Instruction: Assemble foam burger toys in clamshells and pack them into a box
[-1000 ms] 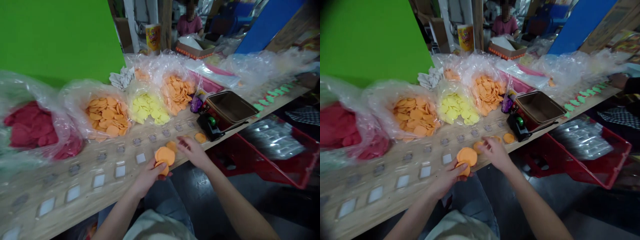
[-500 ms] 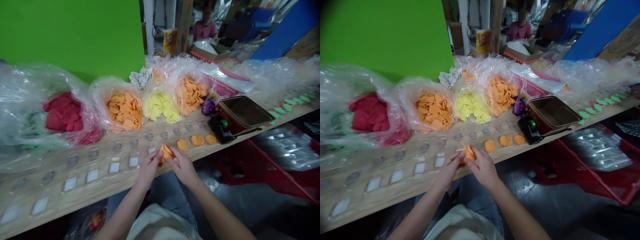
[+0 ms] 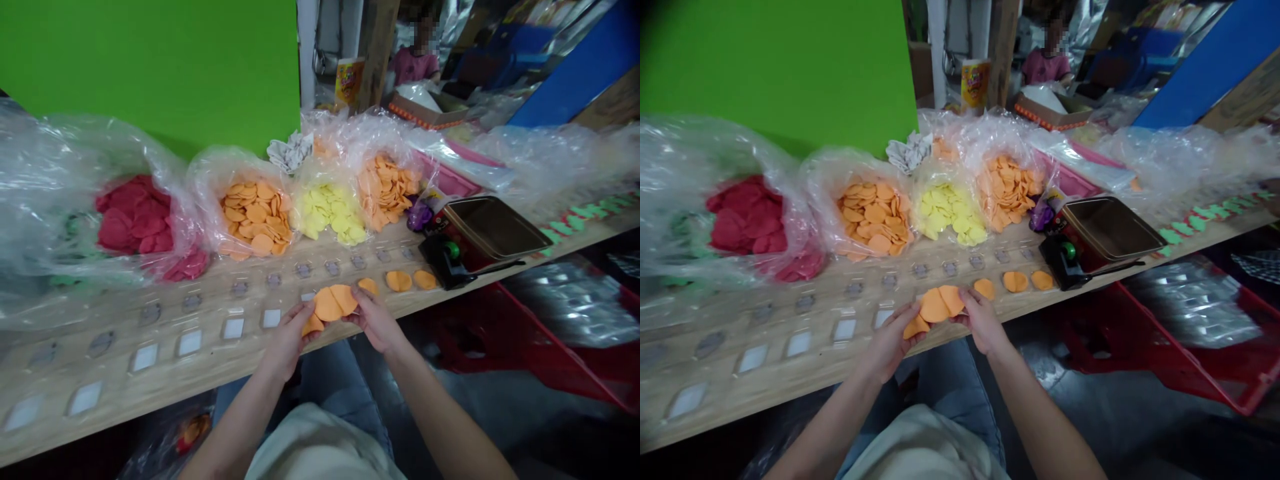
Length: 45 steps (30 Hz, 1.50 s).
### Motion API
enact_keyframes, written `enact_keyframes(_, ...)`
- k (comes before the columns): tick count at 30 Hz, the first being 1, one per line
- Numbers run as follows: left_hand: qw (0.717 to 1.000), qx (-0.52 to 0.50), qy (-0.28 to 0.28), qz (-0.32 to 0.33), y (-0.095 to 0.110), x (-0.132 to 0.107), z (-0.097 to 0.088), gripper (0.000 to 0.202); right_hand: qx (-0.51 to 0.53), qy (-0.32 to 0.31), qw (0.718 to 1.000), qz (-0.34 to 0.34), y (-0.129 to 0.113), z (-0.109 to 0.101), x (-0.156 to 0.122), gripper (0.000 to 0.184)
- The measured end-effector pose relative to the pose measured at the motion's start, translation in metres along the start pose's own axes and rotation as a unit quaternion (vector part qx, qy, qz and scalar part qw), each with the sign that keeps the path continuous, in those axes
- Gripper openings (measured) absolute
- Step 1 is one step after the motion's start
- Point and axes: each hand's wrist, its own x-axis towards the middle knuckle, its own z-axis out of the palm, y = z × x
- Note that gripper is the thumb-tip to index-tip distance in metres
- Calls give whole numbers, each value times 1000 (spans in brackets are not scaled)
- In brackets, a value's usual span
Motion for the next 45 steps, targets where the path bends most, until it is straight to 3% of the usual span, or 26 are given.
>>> enact_keyframes(2, 999, 46, 4, 28, -2, 3, 2, 34, -79, 13, 995, -59, 9, 6, 0, 30)
enact_keyframes(5, 984, 150, 45, 87, -3, 10, 9, 35, -197, 78, 965, -152, 19, 12, 0, 26)
enact_keyframes(8, 981, 162, 48, 100, -3, 14, 16, 40, -233, 112, 951, -172, 20, 10, -3, 24)
enact_keyframes(12, 996, 83, 20, 7, 0, 9, 12, 33, -74, 99, 990, -73, 9, -5, -1, 28)
enact_keyframes(15, 995, -27, 27, -89, 4, 4, -4, 31, 42, 120, 992, -15, 1, -21, 5, 32)
enact_keyframes(17, 991, -72, 44, -103, 8, 1, -19, 29, 34, 152, 986, -57, -3, -29, 11, 31)
enact_keyframes(19, 992, -86, 51, -82, 13, -1, -31, 27, -75, 172, 971, -146, -3, -31, 17, 25)
enact_keyframes(21, 993, -91, 56, -55, 18, -2, -39, 26, -270, 143, 921, -241, -1, -29, 22, 15)
enact_keyframes(24, 992, -96, 70, -39, 23, -2, -43, 25, -543, 15, 771, -333, 7, -23, 27, 15)
enact_keyframes(26, 996, -45, 83, -4, 25, 1, -45, 27, -636, -44, 681, -361, 11, -22, 27, 19)
enact_keyframes(28, 988, 88, 106, 65, 26, 6, -46, 30, -679, -68, 624, -382, 15, -24, 26, 20)
enact_keyframes(30, 941, 267, 137, 159, 26, 12, -44, 29, -693, -82, 594, -400, 16, -27, 25, 20)
enact_keyframes(32, 853, 430, 143, 256, 24, 18, -40, 25, -692, -89, 586, -412, 17, -31, 24, 20)
enact_keyframes(34, 751, 562, 113, 327, 19, 22, -34, 23, -677, -75, 597, -425, 17, -35, 22, 22)
enact_keyframes(36, 656, 668, 66, 346, 12, 24, -28, 25, -657, -27, 616, -433, 16, -37, 20, 25)
enact_keyframes(38, 588, 735, 28, 337, 7, 23, -24, 26, -654, 29, 622, -429, 15, -38, 20, 25)
enact_keyframes(40, 559, 760, 3, 331, 5, 20, -23, 24, -682, 47, 603, -412, 16, -38, 20, 27)
enact_keyframes(43, 546, 765, -18, 341, 8, 14, -24, 35, -727, 34, 567, -385, 23, -37, 21, 38)
enact_keyframes(45, 535, 767, -33, 351, 11, 11, -26, 40, -740, 32, 561, -370, 29, -37, 22, 44)
